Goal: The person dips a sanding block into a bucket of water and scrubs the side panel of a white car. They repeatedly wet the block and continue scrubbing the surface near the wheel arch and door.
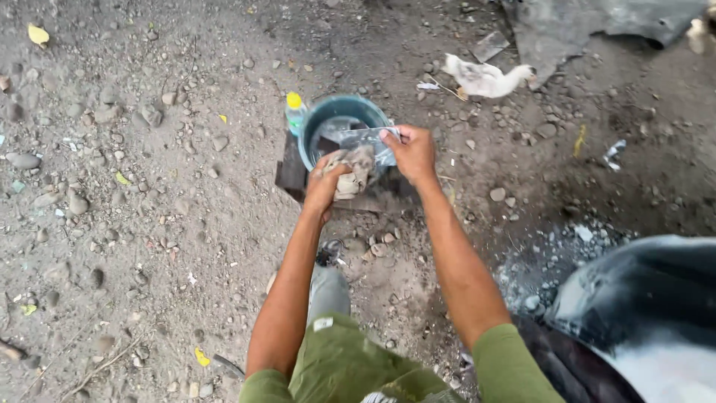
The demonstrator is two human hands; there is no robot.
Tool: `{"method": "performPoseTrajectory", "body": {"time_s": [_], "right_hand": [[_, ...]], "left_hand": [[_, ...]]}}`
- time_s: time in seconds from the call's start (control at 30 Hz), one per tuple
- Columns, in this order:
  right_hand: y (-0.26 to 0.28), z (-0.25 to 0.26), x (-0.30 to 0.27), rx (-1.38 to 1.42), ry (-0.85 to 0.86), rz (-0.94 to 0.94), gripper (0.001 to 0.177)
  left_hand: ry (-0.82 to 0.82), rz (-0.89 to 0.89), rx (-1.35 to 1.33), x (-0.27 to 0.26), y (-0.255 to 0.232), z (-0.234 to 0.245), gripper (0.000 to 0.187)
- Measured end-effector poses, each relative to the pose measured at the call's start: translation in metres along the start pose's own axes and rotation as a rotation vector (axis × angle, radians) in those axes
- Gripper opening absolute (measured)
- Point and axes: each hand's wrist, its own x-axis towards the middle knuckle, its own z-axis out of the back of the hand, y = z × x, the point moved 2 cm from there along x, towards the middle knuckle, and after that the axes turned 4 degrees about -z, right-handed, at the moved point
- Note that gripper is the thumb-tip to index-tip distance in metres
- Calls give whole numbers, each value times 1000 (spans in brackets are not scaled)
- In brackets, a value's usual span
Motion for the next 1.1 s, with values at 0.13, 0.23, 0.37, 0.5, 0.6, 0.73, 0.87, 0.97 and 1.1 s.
{"method": "performPoseTrajectory", "body": {"time_s": [0.13,0.23,0.37,0.5,0.6,0.73,0.87,0.97,1.1], "right_hand": [[-50,-49,87,-180,-238,-103,20],[-88,-88,113,-237,-197,-72,25],[-148,-124,125,-515,-166,-82,38],[-216,-135,128,-682,73,-482,38],[-254,-135,137,-689,101,-562,35],[-255,-128,130,-642,-56,-452,42],[-116,-89,92,-371,-56,-385,39],[-75,-56,72,-69,-3,-305,29],[-50,-29,52,522,23,-538,20]], "left_hand": [[-310,-218,944,88,-4,25,51],[-221,-193,1301,151,30,28,59],[-173,-30,1457,200,63,46,64],[-55,350,1417,229,116,75,50],[48,439,1443,268,232,129,44],[167,366,1540,275,295,161,44],[54,164,1558,225,133,91,36],[-21,-112,1443,183,26,47,34],[-105,-228,1282,156,-30,29,42]]}}
